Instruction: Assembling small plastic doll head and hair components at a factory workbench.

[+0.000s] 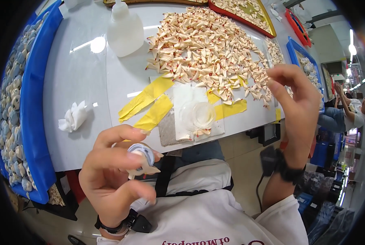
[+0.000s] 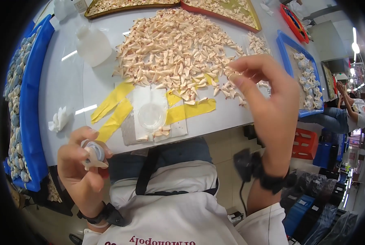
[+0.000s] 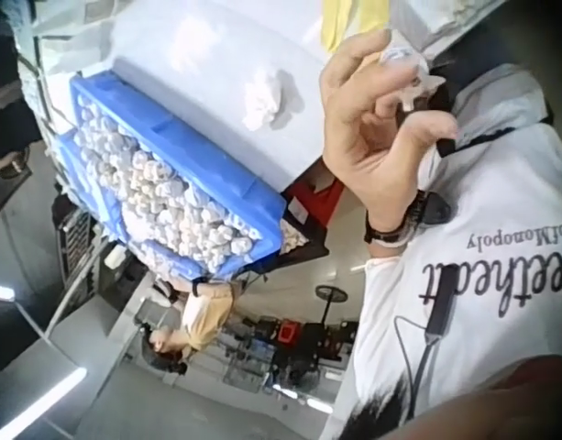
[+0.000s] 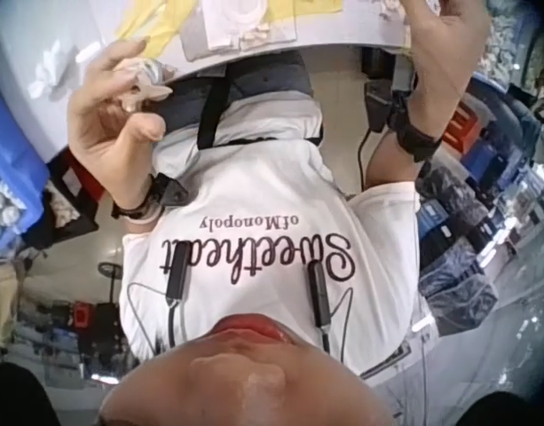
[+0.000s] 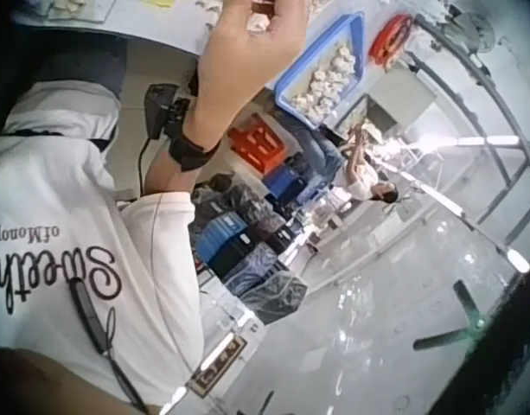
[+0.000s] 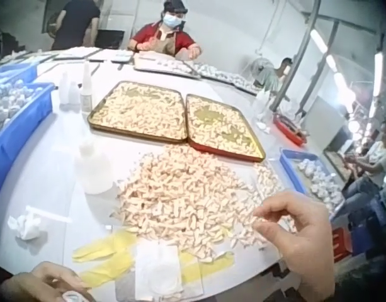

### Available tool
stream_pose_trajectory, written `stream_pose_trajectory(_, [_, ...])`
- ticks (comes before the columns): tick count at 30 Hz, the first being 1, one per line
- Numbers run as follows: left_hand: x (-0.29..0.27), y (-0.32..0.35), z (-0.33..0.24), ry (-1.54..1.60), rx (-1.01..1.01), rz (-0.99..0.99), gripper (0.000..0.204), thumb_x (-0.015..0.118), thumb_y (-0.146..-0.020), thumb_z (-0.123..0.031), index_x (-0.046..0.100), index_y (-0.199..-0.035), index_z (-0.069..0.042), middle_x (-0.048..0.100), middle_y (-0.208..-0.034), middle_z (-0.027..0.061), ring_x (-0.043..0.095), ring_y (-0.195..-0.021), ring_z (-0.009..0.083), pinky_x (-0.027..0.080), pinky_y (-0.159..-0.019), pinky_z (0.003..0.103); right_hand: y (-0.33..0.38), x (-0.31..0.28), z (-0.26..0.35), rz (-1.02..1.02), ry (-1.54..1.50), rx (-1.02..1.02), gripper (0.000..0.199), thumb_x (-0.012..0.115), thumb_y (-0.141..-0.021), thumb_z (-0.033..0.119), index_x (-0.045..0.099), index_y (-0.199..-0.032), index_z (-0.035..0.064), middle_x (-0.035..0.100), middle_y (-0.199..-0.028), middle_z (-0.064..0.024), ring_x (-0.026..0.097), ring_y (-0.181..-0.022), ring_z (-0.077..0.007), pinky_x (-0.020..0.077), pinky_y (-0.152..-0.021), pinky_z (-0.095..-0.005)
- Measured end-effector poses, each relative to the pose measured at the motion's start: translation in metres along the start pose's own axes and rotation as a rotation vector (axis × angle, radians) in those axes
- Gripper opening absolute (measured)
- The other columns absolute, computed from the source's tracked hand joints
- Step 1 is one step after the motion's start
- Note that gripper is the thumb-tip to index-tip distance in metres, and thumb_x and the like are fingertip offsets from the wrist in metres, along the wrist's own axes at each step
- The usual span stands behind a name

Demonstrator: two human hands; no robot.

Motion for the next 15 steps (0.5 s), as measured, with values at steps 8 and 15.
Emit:
stream_pose_trajectory(8, [-0.003, -0.004, 0.003, -0.018, -0.123, -0.052, 0.039, 0.074, -0.070, -0.016, 0.052, -0.097, 0.002, 0.052, -0.102, 0.0175, 0.060, -0.084, 0.0246, 0.052, -0.065, 0.028, -0.027, 0.039, -0.014, 0.294, 0.241, -0.118, 0.013, 0.060, -0.069, 0.004, 0.061, -0.082, 0.0024, 0.057, -0.077, -0.0087, 0.055, -0.073, -0.0199, 0.0424, -0.066, -0.0297])
stream_pose_trajectory(15, [-0.017, -0.003, -0.005, -0.152, -0.057, -0.112, 0.046, 0.074, -0.069, -0.011, 0.046, -0.104, 0.001, 0.051, -0.102, 0.0160, 0.060, -0.082, 0.0237, 0.052, -0.063, 0.026, -0.035, 0.016, -0.026, 0.263, 0.267, -0.030, 0.017, 0.060, -0.070, 0.004, 0.061, -0.086, 0.0036, 0.057, -0.079, -0.0061, 0.054, -0.073, -0.0173, 0.0425, -0.068, -0.0286])
Point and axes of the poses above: each hand's wrist, its own y-axis away from the middle knuckle, its own x-axis out of the palm, z = x × y, the point moved 9 cm from there along -y, towards the middle knuckle
